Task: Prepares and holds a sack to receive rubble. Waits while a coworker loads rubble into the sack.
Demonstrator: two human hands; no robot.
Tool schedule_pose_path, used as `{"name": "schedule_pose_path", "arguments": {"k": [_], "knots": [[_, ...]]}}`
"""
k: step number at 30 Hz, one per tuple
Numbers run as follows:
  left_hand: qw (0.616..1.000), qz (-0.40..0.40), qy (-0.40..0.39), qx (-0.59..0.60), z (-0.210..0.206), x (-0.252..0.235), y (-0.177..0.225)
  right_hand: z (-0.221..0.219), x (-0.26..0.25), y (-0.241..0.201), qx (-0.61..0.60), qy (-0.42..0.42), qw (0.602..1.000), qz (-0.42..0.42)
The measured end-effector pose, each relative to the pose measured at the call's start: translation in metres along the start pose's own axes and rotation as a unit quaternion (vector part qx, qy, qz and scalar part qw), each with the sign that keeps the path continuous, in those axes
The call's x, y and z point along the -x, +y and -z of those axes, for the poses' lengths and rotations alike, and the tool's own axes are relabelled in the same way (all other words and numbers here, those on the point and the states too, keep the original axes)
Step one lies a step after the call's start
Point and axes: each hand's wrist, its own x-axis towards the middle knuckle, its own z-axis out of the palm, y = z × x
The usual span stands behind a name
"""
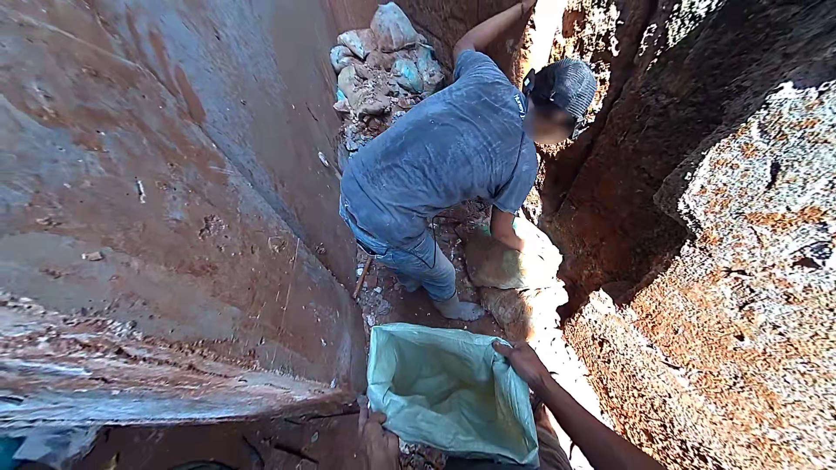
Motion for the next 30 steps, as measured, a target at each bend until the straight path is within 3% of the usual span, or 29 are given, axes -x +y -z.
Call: {"name": "schedule_pose_path", "arguments": {"k": [17, 22, 24, 26, 30], "knots": [[1.0, 0.02, 0.006, 0.01, 0.005, -0.004, -0.005, 0.015, -0.011, 0.004, -0.06, 0.064, 0.995, 0.037], [0.997, 0.002, 0.006, -0.079, 0.007, -0.006, -0.003, 0.023, -0.009, 0.002, -0.084, 0.08, 0.992, 0.046], [0.983, -0.054, -0.009, -0.175, 0.009, 0.0, 0.006, 0.029, -0.009, 0.003, -0.088, 0.094, 0.99, 0.05], [0.95, -0.162, -0.047, -0.264, 0.007, 0.012, 0.023, 0.034, -0.01, 0.005, -0.088, 0.109, 0.988, 0.057], [0.841, -0.403, -0.114, -0.343, -0.009, 0.035, 0.052, 0.04, -0.009, 0.006, -0.087, 0.117, 0.987, 0.073]]}}
